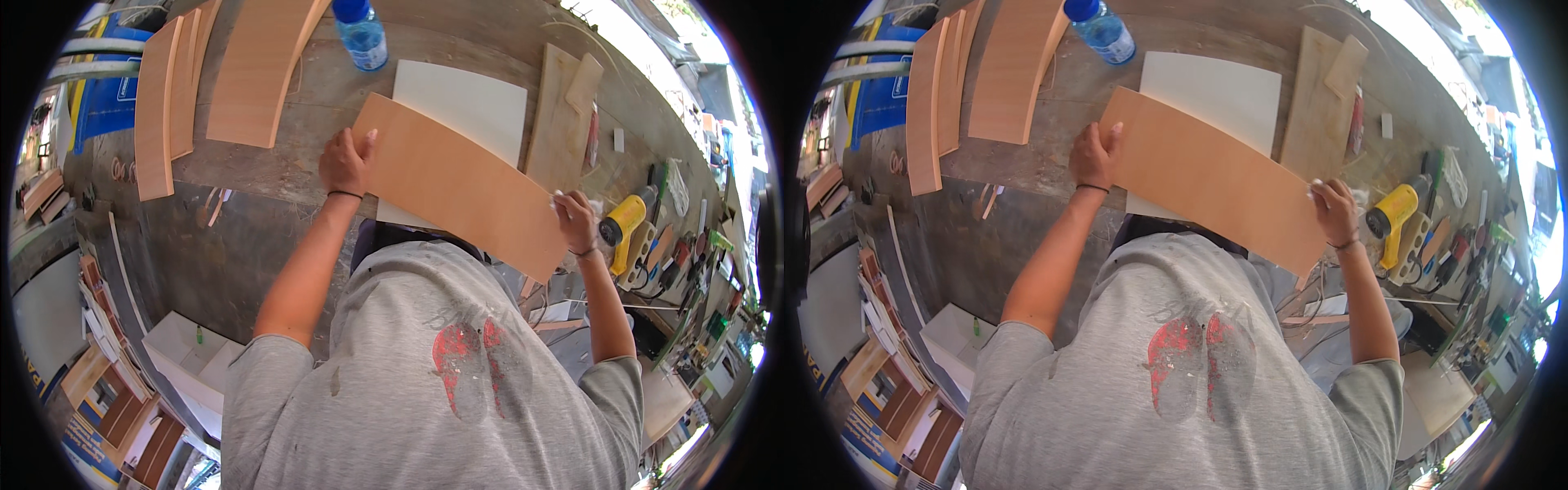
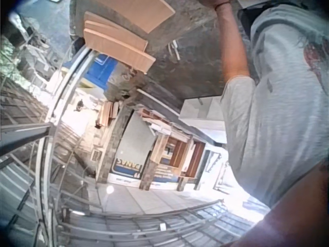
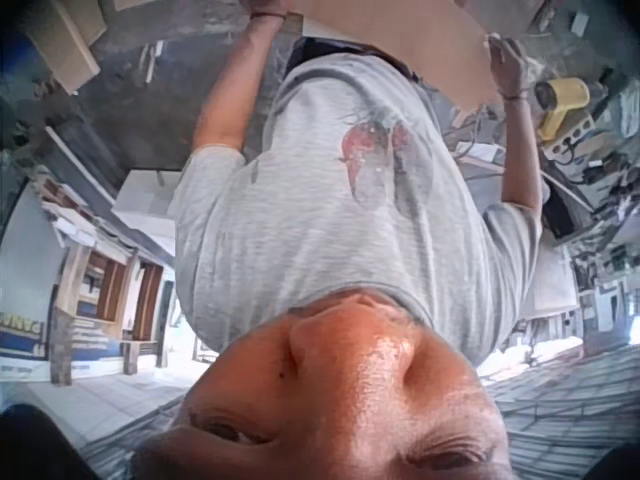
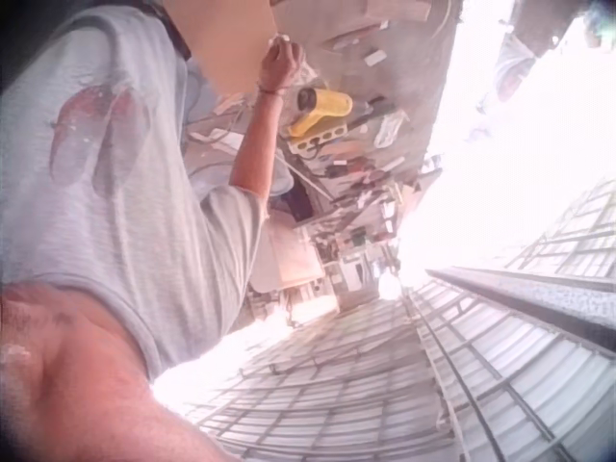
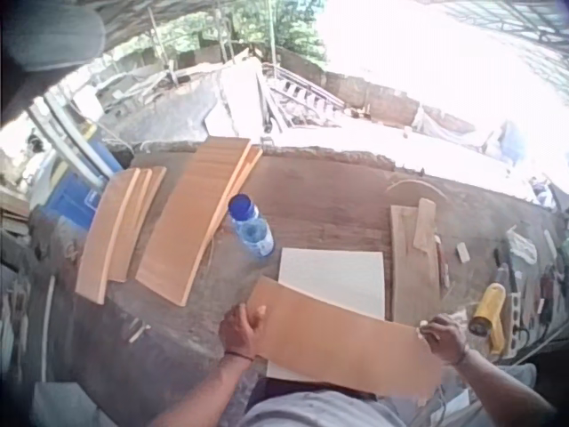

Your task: The person wipes wood and white panels with a cloth and a liquid from a blue plastic bottle, then marks the panels with a pencil.

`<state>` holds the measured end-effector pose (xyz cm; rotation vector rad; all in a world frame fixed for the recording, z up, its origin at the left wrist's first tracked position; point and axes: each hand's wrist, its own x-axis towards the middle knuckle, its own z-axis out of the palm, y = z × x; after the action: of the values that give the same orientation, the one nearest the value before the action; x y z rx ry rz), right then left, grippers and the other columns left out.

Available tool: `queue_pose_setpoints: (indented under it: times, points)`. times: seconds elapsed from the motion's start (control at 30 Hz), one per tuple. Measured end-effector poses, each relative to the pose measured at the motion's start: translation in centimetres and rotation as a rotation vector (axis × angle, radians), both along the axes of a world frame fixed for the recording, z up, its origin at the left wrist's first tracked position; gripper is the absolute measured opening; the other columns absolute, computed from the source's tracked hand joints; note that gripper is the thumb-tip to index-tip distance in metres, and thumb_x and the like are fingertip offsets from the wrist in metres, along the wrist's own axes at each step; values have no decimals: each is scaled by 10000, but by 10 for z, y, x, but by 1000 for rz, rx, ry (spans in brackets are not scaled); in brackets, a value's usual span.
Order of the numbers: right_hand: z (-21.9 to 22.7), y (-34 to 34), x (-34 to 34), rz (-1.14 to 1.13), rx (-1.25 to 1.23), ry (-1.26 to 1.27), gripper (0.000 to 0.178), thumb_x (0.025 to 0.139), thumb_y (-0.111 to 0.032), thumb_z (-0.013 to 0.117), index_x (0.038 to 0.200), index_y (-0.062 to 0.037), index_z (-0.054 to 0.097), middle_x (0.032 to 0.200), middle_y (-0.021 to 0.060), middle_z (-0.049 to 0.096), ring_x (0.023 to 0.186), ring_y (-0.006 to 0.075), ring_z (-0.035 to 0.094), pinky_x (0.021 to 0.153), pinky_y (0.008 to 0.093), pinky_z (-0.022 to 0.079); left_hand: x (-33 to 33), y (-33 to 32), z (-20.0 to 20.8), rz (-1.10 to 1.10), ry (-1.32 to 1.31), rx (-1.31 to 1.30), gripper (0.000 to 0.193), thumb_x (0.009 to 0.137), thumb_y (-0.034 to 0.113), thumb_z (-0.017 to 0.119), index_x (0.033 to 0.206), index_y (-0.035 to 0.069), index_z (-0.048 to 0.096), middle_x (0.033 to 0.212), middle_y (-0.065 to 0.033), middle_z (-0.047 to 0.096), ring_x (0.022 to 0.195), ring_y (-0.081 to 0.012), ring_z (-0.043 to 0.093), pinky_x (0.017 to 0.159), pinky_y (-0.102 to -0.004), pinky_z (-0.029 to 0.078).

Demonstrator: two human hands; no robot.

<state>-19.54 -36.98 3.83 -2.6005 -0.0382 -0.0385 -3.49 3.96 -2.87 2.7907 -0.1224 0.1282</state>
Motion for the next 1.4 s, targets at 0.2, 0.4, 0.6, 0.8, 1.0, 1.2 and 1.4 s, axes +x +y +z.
queue_pose_setpoints:
  times: [0.2,0.4,0.6,0.8,1.0,1.2,1.4]
  points:
    - [-17,119,120,232,30,-70,54,798,-88,621,846,-90,646,775,89,540,814,290,570,705,394,478,-3,-6,13,38,55,-146,439,913,482,514,924,44,483,889,-164,617,746,-379,631,588,-484,512]
    - [-22,219,227,314,125,13,117,829,-161,558,820,-76,638,849,101,600,879,310,590,744,422,485,3,-5,17,15,208,-196,471,912,515,493,956,46,493,908,-176,632,767,-407,628,609,-506,498]
    - [-9,180,203,206,67,341,162,817,-180,552,807,-42,636,901,143,633,851,362,601,760,443,479,8,3,22,9,338,-154,500,907,540,487,886,41,481,671,-200,626,643,-416,626,566,-509,493]
    - [-20,241,259,261,111,222,176,818,-194,567,811,-29,628,882,157,635,850,378,595,743,448,472,10,1,25,-30,354,-176,495,900,536,507,866,44,477,642,-186,616,616,-403,625,526,-493,491]
    - [-15,203,220,206,132,280,175,816,-206,569,812,-39,624,881,151,638,845,381,591,738,456,468,3,0,14,13,261,-207,469,890,523,530,868,57,478,644,-168,614,574,-394,611,494,-485,482]
    - [-22,240,253,213,154,214,160,800,-198,583,808,-46,633,844,146,642,821,368,599,718,444,473,4,0,18,-28,270,-160,480,901,542,502,839,66,482,647,-147,622,558,-359,627,475,-455,495]
    - [-20,212,236,193,84,323,178,782,-215,584,811,-46,634,827,161,640,828,372,597,715,435,472,4,0,15,4,250,-127,485,907,547,491,828,69,484,630,-142,627,549,-338,637,461,-435,502]
